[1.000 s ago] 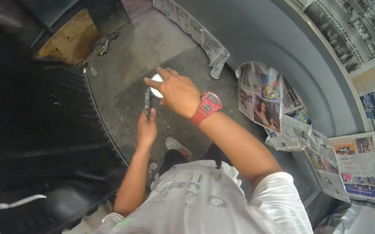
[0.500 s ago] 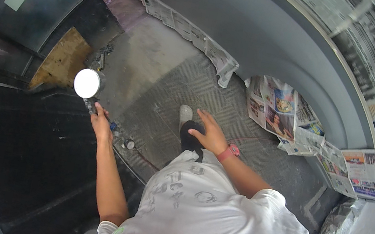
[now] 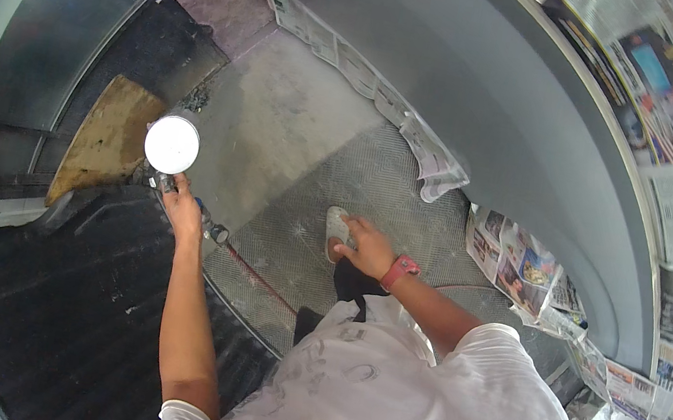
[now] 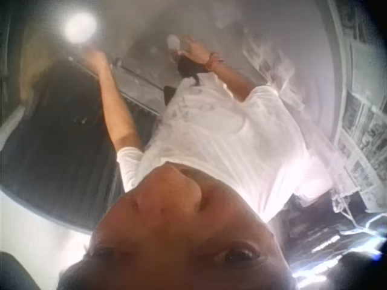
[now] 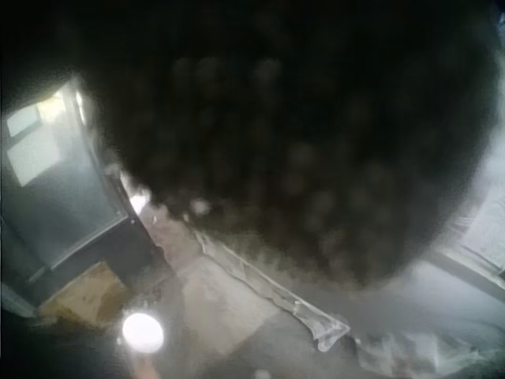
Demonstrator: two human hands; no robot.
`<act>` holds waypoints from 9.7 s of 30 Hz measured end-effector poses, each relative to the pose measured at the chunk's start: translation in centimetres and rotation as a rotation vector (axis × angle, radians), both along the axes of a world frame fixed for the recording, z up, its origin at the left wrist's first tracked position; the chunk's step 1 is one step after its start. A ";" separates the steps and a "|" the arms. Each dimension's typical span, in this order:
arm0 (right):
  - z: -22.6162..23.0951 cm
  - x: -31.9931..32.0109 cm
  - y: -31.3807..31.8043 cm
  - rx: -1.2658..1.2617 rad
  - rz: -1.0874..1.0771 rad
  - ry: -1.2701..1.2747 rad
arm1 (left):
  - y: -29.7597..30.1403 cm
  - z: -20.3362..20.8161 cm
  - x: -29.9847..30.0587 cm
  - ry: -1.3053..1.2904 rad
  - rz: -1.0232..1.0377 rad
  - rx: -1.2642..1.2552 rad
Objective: The person spray paints a car bumper with a spray gun, then uses a small piece of tape to remove a paint defect from the surface. The bumper is masked with newspaper and plastic sheeting.
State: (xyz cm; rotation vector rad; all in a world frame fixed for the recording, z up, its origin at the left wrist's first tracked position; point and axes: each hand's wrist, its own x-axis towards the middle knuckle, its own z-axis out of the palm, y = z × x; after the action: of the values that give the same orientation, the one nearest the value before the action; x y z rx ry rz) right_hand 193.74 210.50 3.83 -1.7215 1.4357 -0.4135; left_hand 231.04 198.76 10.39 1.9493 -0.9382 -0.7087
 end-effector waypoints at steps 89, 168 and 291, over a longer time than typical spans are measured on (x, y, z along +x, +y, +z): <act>17.7 55.1 -49.1 -0.275 -0.445 -0.341 | -32.4 -6.4 30.6 1.599 -0.827 0.169; 11.0 31.9 -21.6 0.168 -0.457 -0.462 | -2.0 -6.9 7.0 1.431 -0.579 0.423; -23.3 11.6 -32.2 -0.423 -1.805 -0.493 | -24.6 -34.3 -13.1 0.787 -1.309 0.823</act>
State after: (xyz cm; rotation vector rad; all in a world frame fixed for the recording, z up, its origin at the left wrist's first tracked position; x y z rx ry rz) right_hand 205.32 178.32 -19.47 0.0170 2.1737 -1.9529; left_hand 217.90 174.16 -23.92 1.1032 -1.4290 -2.6764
